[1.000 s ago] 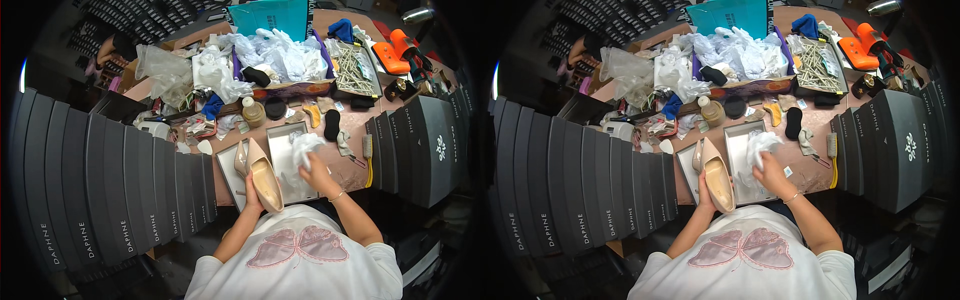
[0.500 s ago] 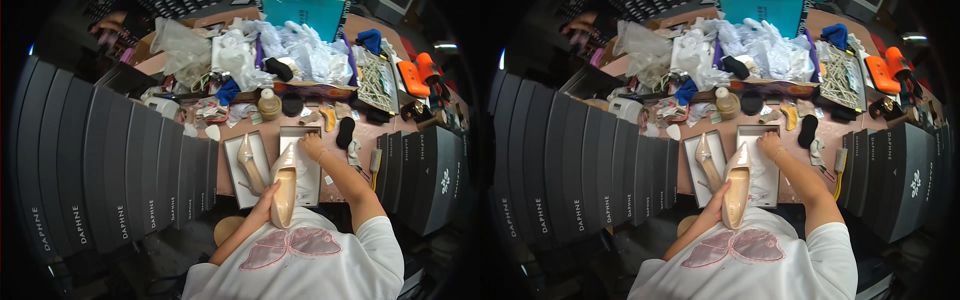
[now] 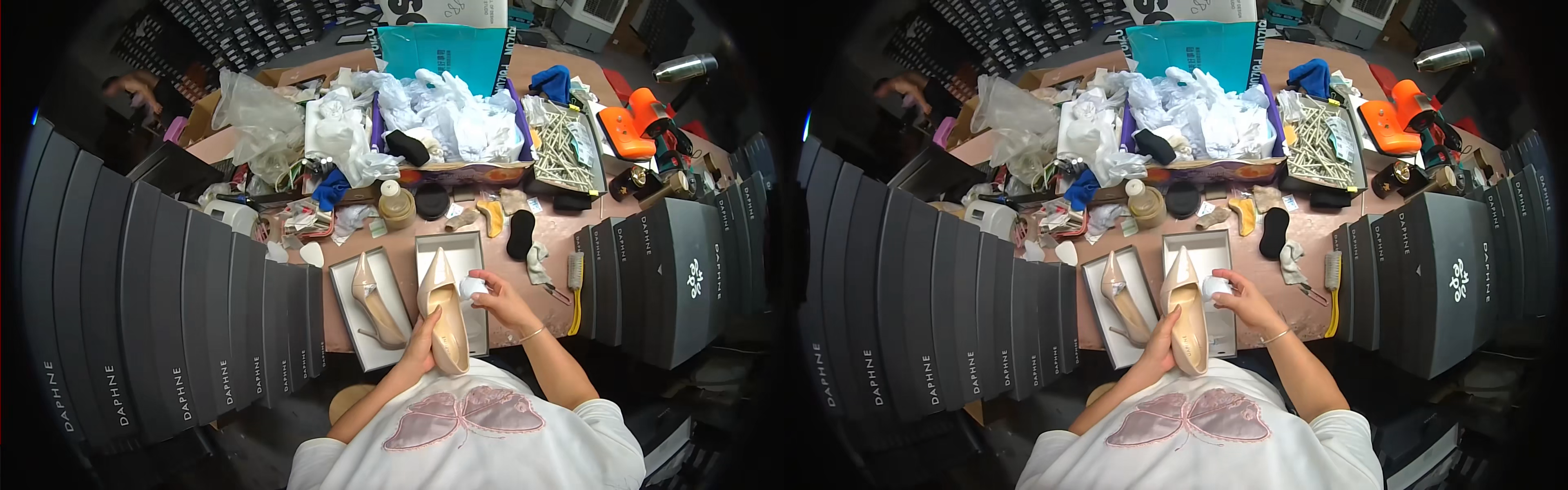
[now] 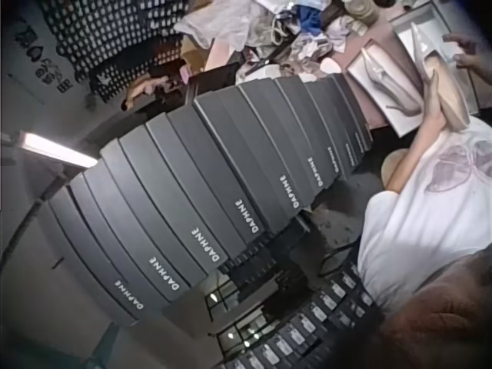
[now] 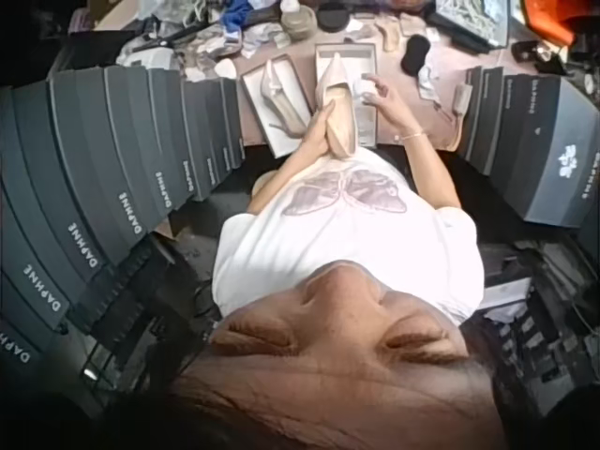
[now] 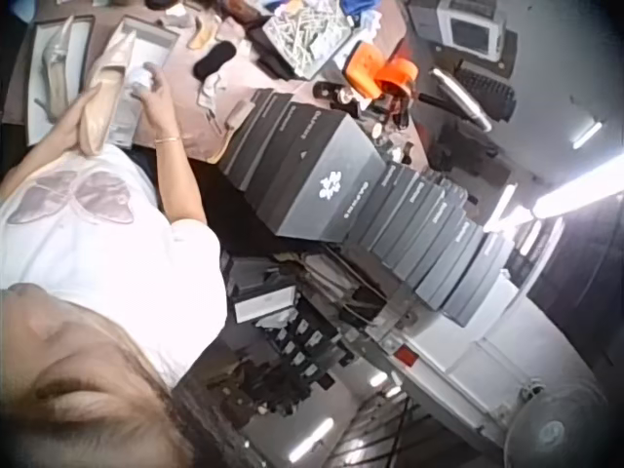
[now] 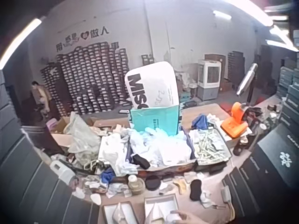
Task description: Inspecting, cleaning, and packing a pair of high-heeled shoes into a shoebox.
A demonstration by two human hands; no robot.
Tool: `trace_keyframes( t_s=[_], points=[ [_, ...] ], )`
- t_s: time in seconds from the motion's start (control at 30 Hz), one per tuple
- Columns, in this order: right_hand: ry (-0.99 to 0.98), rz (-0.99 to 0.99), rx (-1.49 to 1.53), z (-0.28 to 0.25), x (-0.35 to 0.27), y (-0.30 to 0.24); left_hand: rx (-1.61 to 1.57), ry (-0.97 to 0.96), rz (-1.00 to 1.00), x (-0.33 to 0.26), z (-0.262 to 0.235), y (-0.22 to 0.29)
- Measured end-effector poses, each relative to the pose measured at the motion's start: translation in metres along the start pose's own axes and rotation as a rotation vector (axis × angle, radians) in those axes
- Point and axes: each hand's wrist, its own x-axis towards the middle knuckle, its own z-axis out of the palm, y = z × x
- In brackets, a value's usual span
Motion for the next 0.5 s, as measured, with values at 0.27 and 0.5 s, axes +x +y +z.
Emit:
trace_keyframes(
  t_s=[0.27,0.5],
  points=[
    [0.186,-0.179,-0.108,-0.054,0.036,-0.076,0.208,0.162,0.106,0.050,0.004,-0.031],
    [-0.201,0.086,-0.360,-0.032,0.077,-0.075,0.706,0.051,0.700,0.041,0.057,0.011]
  ],
)
